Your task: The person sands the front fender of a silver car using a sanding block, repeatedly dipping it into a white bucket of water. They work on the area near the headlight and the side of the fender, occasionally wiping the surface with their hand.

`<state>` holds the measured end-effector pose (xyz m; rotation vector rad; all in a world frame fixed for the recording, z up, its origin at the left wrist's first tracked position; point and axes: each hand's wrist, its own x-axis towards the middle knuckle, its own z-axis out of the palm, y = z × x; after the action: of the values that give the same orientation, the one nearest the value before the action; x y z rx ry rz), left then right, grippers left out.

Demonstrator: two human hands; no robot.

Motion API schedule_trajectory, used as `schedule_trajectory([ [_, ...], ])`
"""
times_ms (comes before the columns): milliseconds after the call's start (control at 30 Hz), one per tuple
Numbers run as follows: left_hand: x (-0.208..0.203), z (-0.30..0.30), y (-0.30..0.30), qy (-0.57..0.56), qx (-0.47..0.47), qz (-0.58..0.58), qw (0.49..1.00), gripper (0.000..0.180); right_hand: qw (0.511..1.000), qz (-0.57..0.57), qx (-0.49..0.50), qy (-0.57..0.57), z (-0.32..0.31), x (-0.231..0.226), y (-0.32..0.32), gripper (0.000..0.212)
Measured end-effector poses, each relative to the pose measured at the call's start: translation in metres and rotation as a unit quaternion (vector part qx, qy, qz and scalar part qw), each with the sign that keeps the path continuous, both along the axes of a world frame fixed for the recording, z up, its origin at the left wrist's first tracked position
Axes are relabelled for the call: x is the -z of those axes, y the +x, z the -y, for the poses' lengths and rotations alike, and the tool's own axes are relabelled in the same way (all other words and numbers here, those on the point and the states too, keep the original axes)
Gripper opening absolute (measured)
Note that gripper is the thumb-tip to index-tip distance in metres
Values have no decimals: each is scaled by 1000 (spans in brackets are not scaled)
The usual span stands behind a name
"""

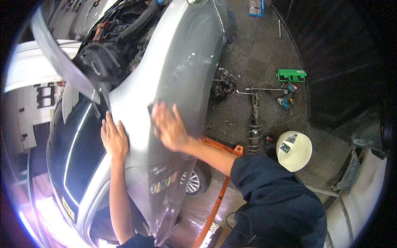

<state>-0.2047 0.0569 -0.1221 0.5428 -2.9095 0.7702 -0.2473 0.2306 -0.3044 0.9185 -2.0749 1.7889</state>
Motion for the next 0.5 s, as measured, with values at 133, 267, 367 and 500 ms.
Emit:
schedule_trajectory([
  [133, -8, -24, -12, 12, -44, 28, 999, 61, 990, -129, 24, 60, -10, 44, -34, 67],
  [267, -10, -25, -10, 7, -40, 25, 999, 61, 980, 62, 160, 98, -33, 19, -253, 67],
  [367, -2, -29, -22, 18, -22, 29, 999, 61, 949, 228, 193, 104, -68, 34, -389, 63],
  [500, -11, -21, -3, 13, -39, 25, 999, 61, 977, 56, 128, 158, -21, -4, -197, 60],
])
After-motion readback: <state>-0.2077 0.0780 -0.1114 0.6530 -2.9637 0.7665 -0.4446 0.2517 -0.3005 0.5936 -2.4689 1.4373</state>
